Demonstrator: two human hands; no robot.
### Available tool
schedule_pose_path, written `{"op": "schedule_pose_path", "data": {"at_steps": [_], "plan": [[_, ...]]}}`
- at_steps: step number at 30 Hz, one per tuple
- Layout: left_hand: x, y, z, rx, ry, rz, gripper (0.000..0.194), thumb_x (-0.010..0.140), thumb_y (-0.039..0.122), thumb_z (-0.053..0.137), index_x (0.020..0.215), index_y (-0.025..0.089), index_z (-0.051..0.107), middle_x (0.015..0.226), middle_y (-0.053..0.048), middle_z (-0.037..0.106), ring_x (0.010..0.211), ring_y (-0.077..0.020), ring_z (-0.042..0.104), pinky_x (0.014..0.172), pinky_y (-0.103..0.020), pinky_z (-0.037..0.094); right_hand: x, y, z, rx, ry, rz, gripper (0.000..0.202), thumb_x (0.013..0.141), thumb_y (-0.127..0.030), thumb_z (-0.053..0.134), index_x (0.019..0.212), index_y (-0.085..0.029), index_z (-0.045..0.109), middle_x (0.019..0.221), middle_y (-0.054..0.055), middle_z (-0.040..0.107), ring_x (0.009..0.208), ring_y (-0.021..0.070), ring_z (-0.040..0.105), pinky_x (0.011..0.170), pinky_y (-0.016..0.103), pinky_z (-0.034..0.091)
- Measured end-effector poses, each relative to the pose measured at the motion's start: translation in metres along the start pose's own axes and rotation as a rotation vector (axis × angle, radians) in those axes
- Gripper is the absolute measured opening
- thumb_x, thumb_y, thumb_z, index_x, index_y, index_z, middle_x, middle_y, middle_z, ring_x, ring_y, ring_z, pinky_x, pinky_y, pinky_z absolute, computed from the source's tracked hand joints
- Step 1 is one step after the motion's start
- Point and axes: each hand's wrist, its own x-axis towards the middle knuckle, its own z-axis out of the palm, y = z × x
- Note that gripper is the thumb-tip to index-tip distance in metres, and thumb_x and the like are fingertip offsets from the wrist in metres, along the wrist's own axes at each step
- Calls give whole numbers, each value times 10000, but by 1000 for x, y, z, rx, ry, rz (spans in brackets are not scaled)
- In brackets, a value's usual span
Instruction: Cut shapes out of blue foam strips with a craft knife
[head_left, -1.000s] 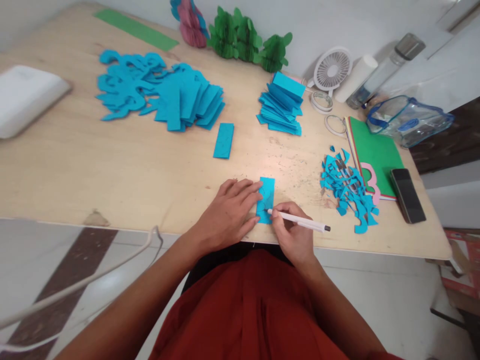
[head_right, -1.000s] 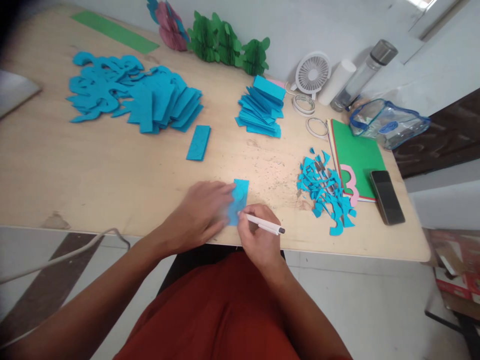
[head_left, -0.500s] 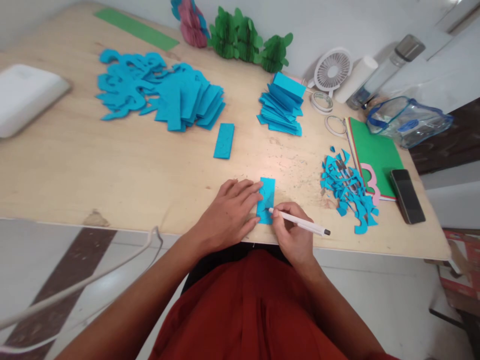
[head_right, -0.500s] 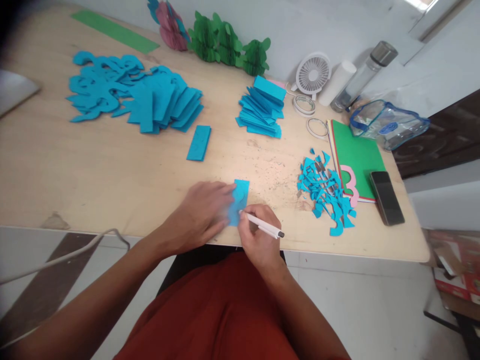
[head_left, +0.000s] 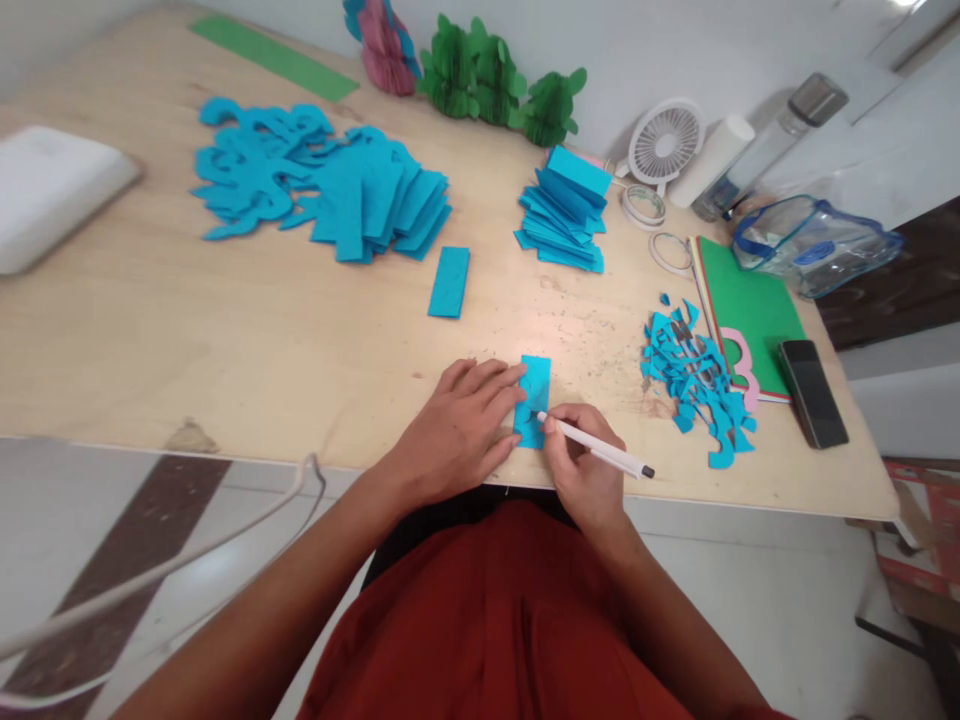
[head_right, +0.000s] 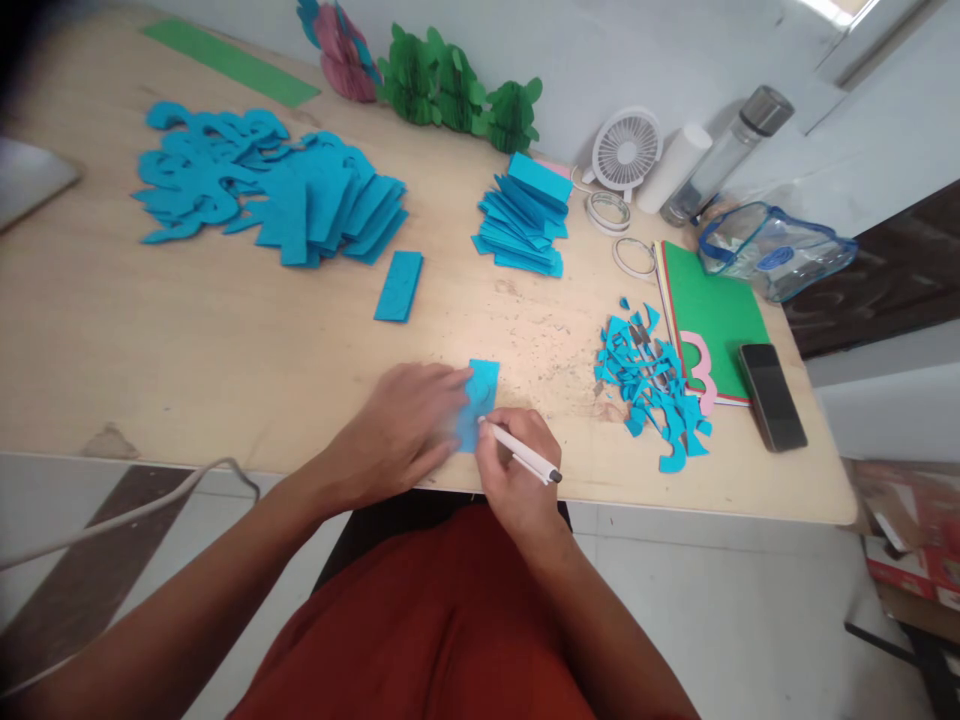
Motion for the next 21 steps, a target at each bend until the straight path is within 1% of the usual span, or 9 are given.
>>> {"op": "schedule_pose_path", "data": {"at_steps": [6,21], "plan": [[0,1,0,-9,5,4,363,887,261,457,1218,150,556,1417,-165,523,1332,-326,409,1099,-558,300,1,-2,1,-7,11,-27,117,910,-273,530,848,-233,622,776,31,678,759,187,640,708,330,502],[1,1,-1,-20,-10,-3,369,897,275,445,1220,130,552,1426,-173,514,1331,-332,407,1100,-566,298,5,-3,4,38,-37,-34,108,907,-254,534,869,-231,634,791,32,687,770,191,647,719,329,502]]}}
